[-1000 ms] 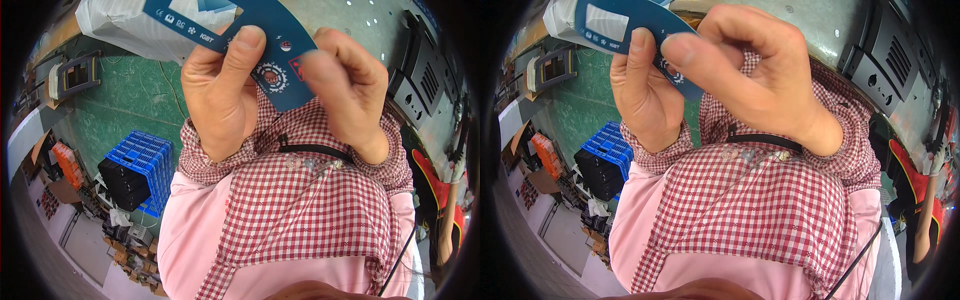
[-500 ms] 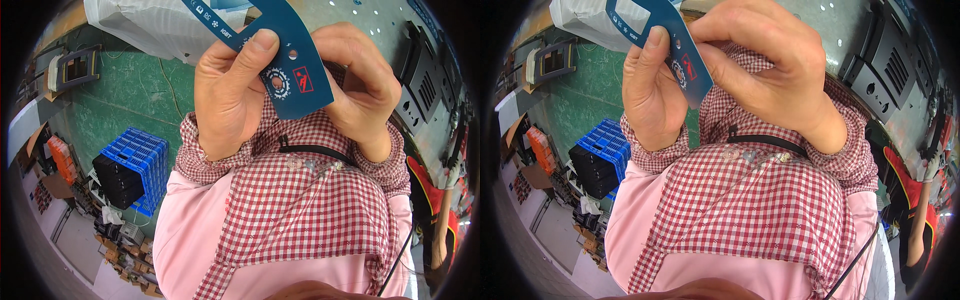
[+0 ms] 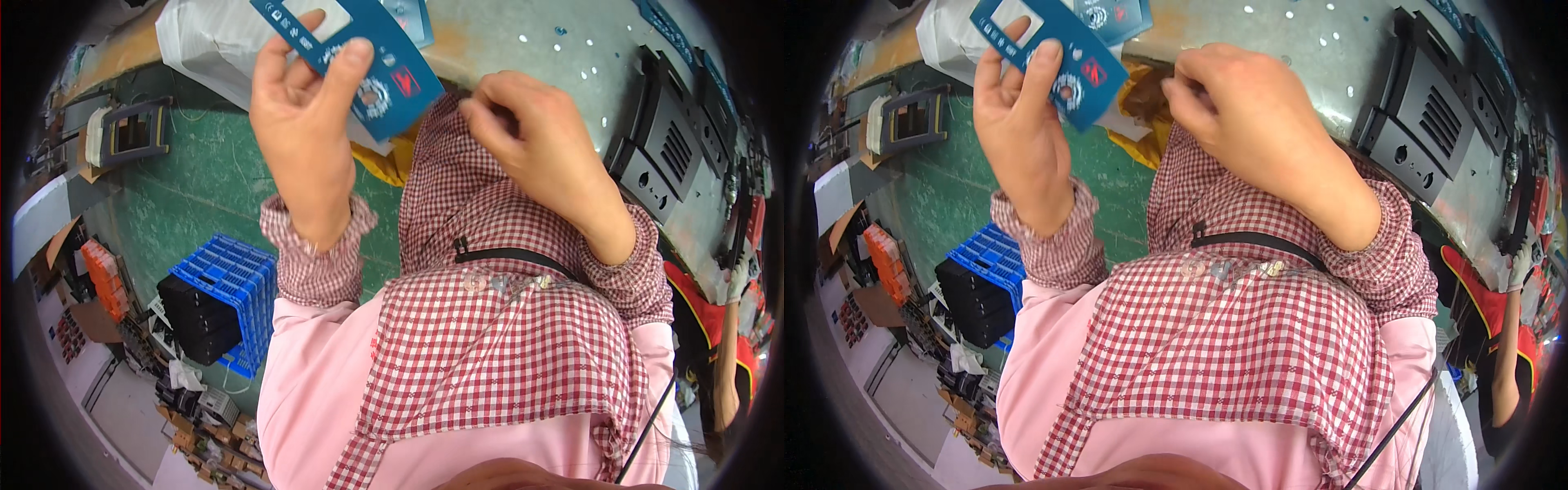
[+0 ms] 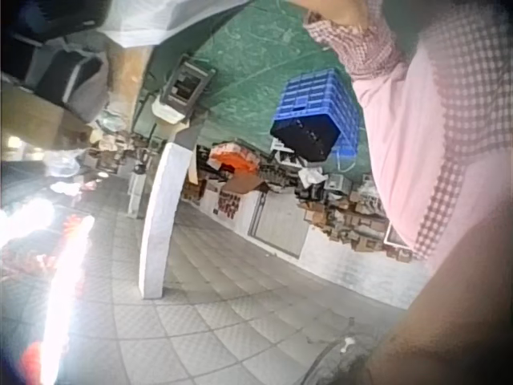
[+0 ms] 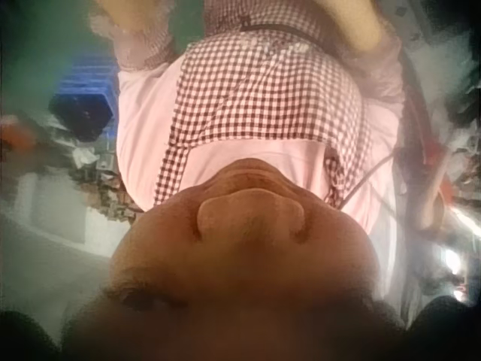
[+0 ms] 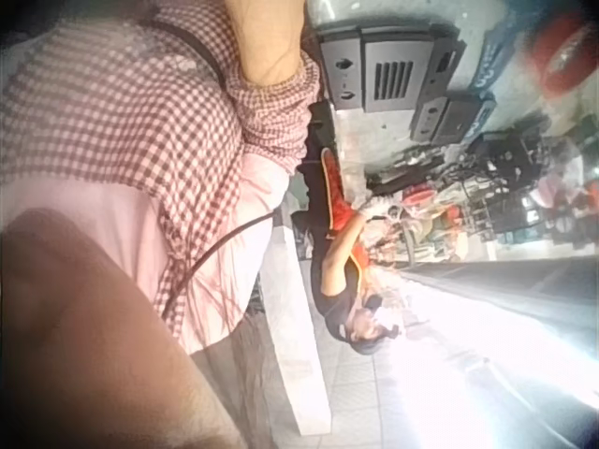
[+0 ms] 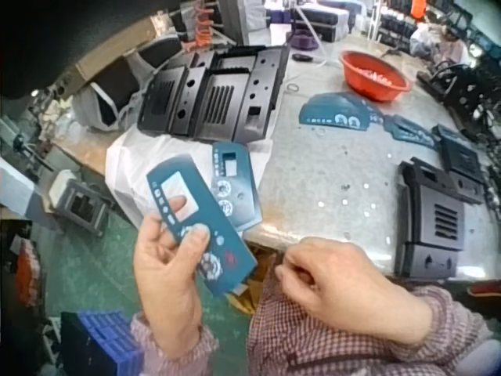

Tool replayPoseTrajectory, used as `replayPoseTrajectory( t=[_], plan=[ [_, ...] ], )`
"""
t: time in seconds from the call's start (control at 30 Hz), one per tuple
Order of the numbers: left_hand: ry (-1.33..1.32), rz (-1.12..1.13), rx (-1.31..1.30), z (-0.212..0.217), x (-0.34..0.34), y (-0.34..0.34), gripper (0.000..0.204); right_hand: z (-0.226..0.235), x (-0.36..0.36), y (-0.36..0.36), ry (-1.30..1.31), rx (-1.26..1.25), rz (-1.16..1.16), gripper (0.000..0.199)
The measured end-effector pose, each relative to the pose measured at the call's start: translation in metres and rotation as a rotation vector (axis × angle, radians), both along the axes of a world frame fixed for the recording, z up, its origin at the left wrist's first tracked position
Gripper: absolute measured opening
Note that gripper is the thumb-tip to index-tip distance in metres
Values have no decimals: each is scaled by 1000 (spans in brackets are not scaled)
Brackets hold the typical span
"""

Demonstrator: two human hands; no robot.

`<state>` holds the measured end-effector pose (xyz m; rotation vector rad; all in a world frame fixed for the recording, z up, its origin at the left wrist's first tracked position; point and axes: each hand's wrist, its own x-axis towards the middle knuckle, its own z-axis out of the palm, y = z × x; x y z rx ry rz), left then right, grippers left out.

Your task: Applying labels or faceplates to electronic device housings on an assembly line.

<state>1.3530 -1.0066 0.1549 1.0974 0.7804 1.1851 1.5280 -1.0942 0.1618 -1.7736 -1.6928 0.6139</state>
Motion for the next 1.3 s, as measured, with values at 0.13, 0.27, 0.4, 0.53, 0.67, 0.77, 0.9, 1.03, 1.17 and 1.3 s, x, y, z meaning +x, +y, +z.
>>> replayPoseTrajectory(
  t=[0.13,0.27,0.4,0.53,0.67,0.77,0.9,1.03,1.17,1.3],
  plan=[
    [435,96,172,-9,18,51,47,-5,7,27,95,92,24,32],
    [901,138,491,-36,36,62,60,-39,16,76,358,37,-230,49],
    [901,188,585,-52,44,58,59,-28,-1,100,646,-225,-366,55],
    [702,161,389,-64,45,60,59,-9,-3,103,891,-409,-397,38],
    [308,42,220,-69,51,57,61,-40,-6,111,720,-239,-384,30],
    [181,196,369,-39,52,36,57,-23,16,85,215,136,-265,22],
    [113,213,480,-17,60,23,53,22,40,30,-293,350,-130,20],
    [266,-4,437,-32,82,27,52,-6,52,22,-384,365,0,13],
    [501,54,412,-52,82,35,48,-34,51,22,-237,320,35,23],
    [353,-55,277,-30,81,6,46,-28,49,17,-319,261,101,27]
  ],
)
